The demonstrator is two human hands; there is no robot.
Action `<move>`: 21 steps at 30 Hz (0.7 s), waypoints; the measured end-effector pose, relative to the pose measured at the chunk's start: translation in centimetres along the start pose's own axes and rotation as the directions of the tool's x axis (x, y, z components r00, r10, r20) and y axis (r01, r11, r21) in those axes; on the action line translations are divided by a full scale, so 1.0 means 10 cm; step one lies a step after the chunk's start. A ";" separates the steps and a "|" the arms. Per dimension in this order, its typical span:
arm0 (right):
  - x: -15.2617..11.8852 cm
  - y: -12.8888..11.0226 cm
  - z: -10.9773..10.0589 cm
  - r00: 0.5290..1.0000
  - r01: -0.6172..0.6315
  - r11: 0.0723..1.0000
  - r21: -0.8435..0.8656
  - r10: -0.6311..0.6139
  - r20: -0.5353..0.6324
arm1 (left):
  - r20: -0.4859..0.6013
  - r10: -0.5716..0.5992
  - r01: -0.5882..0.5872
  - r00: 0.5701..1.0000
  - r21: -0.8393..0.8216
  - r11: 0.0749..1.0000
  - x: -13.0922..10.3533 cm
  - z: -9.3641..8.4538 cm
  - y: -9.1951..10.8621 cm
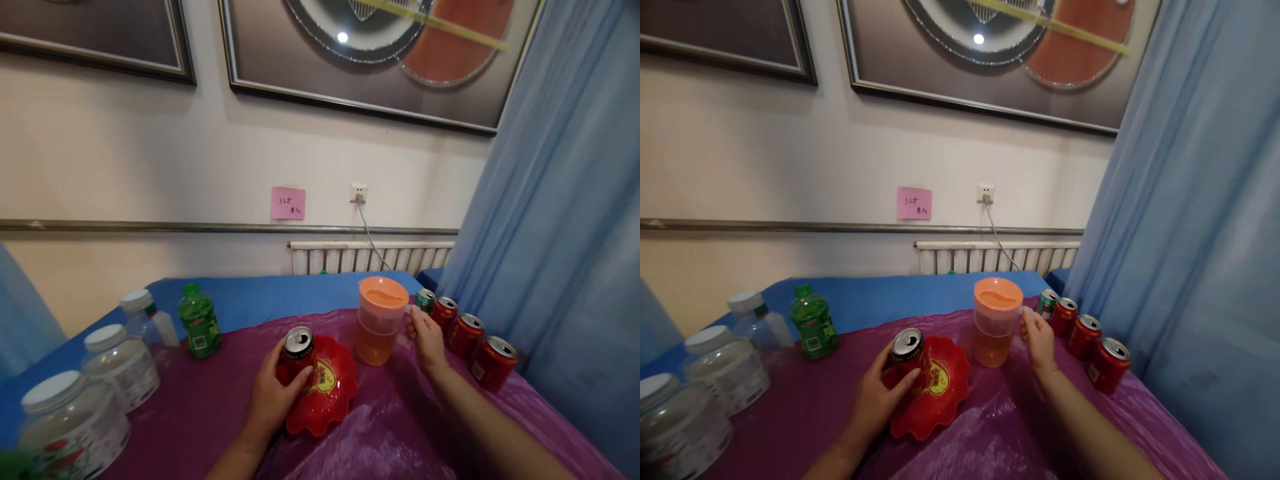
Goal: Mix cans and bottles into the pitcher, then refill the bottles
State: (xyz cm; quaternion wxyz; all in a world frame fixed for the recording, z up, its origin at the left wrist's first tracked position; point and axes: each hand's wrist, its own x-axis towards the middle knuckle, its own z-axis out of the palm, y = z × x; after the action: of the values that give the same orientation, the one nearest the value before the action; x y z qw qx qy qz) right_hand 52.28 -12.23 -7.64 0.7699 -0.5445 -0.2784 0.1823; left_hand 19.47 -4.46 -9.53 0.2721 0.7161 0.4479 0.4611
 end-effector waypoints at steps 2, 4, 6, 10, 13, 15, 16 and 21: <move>0.00 0.00 0.03 1.000 0.001 1.000 0.012 -0.001 0.001 | 0.003 -0.008 0.008 1.000 -0.003 1.000 0.00 0.00 -0.01; 0.00 -0.01 0.05 1.000 0.003 1.000 0.017 -0.003 0.004 | 0.010 -0.016 0.016 1.000 -0.010 1.000 0.00 0.00 -0.02; 0.00 -0.01 0.07 1.000 0.006 1.000 0.016 -0.006 0.004 | 0.017 -0.022 0.022 1.000 -0.019 1.000 0.00 0.01 -0.03; 0.00 -0.01 0.06 1.000 0.017 1.000 0.003 -0.017 0.000 | 0.003 -0.017 0.017 1.000 -0.010 1.000 0.01 0.01 -0.05; 0.00 0.00 0.05 1.000 0.022 1.000 -0.005 -0.022 -0.001 | -0.005 -0.001 0.001 1.000 0.000 1.000 0.02 0.01 -0.04; -0.01 0.00 0.05 1.000 0.023 1.000 -0.008 -0.023 -0.001 | -0.001 0.000 0.001 1.000 0.008 1.000 0.02 0.01 -0.03; -0.01 0.00 0.05 1.000 0.023 1.000 -0.009 -0.023 -0.001 | 0.002 -0.003 0.003 1.000 0.014 1.000 0.02 0.01 -0.02; -0.02 -0.02 0.05 1.000 0.025 1.000 -0.015 -0.025 0.006 | 0.032 -0.016 0.015 0.999 0.030 0.999 0.02 0.01 0.00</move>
State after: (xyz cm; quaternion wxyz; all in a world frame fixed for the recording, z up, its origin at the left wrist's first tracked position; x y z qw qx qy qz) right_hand 51.80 -12.04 -7.40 0.7672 -0.5464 -0.2887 0.1721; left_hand 19.54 -4.27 -9.51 0.2723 0.7239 0.4557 0.4406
